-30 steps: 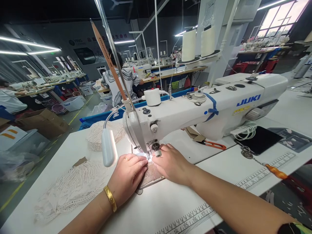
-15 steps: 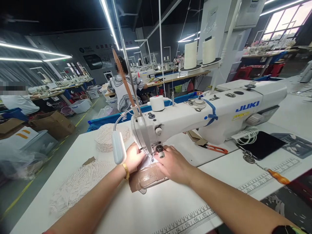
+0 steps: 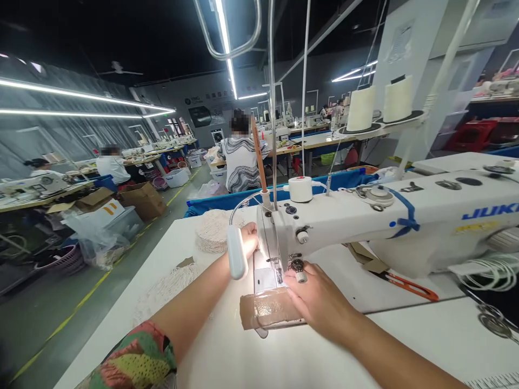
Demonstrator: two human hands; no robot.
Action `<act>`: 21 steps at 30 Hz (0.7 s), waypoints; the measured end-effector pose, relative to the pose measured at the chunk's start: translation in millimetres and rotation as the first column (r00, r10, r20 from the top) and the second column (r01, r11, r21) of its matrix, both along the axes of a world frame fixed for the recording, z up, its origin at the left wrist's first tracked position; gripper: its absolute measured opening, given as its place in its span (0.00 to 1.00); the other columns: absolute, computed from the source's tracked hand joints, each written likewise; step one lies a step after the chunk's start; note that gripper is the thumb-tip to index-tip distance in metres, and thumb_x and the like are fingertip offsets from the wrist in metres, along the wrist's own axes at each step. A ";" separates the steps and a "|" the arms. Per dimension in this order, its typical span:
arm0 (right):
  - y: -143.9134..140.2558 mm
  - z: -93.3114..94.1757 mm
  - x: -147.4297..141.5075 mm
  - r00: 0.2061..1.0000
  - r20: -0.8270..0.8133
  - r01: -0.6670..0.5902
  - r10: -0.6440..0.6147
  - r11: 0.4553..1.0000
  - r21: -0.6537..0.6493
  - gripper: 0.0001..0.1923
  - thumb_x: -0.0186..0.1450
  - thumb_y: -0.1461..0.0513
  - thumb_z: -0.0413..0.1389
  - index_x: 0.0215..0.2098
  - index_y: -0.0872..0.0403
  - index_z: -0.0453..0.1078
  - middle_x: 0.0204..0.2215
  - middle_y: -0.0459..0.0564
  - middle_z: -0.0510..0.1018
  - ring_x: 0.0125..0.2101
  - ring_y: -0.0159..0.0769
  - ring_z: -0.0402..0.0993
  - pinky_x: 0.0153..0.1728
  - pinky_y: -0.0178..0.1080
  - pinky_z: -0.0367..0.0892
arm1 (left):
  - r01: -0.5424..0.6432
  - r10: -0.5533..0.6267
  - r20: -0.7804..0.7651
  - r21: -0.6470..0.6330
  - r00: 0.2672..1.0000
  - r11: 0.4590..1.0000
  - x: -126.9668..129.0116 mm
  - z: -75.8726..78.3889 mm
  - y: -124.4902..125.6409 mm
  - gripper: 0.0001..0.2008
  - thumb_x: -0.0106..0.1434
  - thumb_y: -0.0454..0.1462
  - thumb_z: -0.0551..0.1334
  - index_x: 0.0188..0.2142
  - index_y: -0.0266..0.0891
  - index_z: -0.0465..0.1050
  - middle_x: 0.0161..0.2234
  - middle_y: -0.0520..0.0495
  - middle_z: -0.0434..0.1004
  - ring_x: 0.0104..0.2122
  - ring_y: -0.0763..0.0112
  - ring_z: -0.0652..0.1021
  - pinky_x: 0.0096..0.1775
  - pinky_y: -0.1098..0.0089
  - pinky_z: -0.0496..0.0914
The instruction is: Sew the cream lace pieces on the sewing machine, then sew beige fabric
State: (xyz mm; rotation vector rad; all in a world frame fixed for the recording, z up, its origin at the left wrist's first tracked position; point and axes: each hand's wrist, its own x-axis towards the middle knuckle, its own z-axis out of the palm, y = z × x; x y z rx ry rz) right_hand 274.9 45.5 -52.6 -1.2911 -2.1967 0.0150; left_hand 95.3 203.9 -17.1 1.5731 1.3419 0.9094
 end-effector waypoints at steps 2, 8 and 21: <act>-0.5 -1.5 0.7 1.000 0.006 -0.010 0.010 1.000 -0.027 0.15 0.74 0.66 0.47 0.44 0.49 0.76 0.45 0.52 0.83 0.37 0.47 0.74 0.37 0.47 0.72 | -0.016 0.018 -0.078 0.022 0.997 1.000 -1.9 13.9 19.9 0.14 0.74 0.43 0.65 0.53 0.36 0.75 0.46 0.45 0.79 0.39 0.67 0.81 0.40 0.63 0.80; 0.3 -8.0 3.0 1.000 -0.008 0.000 0.000 0.998 0.059 0.15 0.74 0.65 0.46 0.44 0.48 0.75 0.42 0.53 0.84 0.35 0.47 0.76 0.33 0.46 0.71 | -0.095 0.144 -0.245 0.200 0.959 0.975 -61.0 70.2 76.7 0.14 0.73 0.42 0.66 0.54 0.36 0.74 0.46 0.45 0.79 0.39 0.67 0.81 0.40 0.63 0.80; 3.0 -14.7 8.6 0.997 0.070 -0.014 0.014 1.000 -0.007 0.17 0.77 0.62 0.45 0.51 0.48 0.76 0.46 0.53 0.84 0.44 0.44 0.83 0.40 0.41 0.79 | -0.214 0.317 -0.359 0.298 0.878 0.930 -159.6 72.7 97.5 0.15 0.74 0.43 0.66 0.55 0.36 0.74 0.50 0.43 0.79 0.44 0.63 0.81 0.45 0.59 0.80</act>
